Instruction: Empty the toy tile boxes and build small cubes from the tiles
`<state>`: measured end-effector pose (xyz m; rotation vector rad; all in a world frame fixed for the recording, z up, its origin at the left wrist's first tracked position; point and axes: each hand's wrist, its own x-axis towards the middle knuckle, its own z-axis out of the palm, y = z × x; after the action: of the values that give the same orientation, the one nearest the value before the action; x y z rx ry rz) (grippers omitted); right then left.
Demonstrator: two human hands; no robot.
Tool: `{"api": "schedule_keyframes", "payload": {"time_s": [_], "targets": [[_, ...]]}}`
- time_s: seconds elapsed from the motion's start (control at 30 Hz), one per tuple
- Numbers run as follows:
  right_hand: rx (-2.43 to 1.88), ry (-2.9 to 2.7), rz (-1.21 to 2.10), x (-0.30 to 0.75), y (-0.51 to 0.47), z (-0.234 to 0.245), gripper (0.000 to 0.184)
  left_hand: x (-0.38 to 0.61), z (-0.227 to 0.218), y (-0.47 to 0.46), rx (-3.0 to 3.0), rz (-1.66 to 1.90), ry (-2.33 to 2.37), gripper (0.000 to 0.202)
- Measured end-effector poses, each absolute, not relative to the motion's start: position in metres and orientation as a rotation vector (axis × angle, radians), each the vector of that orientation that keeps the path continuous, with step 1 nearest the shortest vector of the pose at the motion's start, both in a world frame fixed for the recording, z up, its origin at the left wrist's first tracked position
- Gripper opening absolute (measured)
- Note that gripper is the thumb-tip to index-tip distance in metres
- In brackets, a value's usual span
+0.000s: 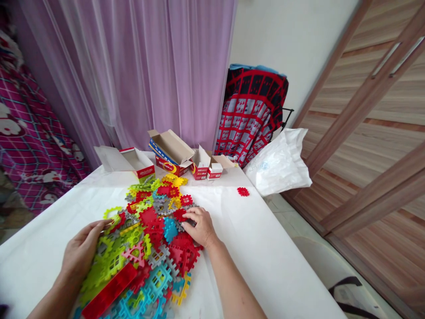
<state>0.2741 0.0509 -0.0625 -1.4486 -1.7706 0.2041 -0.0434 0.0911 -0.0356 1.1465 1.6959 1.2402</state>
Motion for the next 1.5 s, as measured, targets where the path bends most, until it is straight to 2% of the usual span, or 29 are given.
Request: {"api": "schedule_keyframes", "payload": {"time_s": [0.23,0.33,0.47,0.67,0.77,1.1,1.5], "targets": [[-1.368,-1.715,0.254,0.272,0.051,-0.059,0.009,-0.042,-0.032,0.091,1.174,1.229,1.73,0.043],[-1.376,-1.578,0.265,0.281,0.052,-0.057,0.017,-0.042,-0.028,0.09,1.18,1.229,1.736,0.043],[-1.709,-1.268,0.264,0.314,0.051,-0.059,0.033,-0.043,-0.026,0.09,1.208,1.189,1.763,0.041],[-2.133,-1.116,0.007,0.359,0.039,-0.068,0.03,-0.042,-0.022,0.09,1.223,1.151,1.808,0.04],[-2.191,-1.129,0.009,0.359,0.033,-0.067,0.026,-0.041,-0.02,0.089,1.223,1.114,1.824,0.041],[-2.293,-1.465,-0.132,0.329,0.027,-0.057,0.031,-0.047,-0.029,0.092,1.249,1.121,1.849,0.043],[-2.48,-0.776,-0.184,0.416,0.023,-0.063,0.044,-0.051,-0.037,0.096,1.172,1.071,1.813,0.047]]}}
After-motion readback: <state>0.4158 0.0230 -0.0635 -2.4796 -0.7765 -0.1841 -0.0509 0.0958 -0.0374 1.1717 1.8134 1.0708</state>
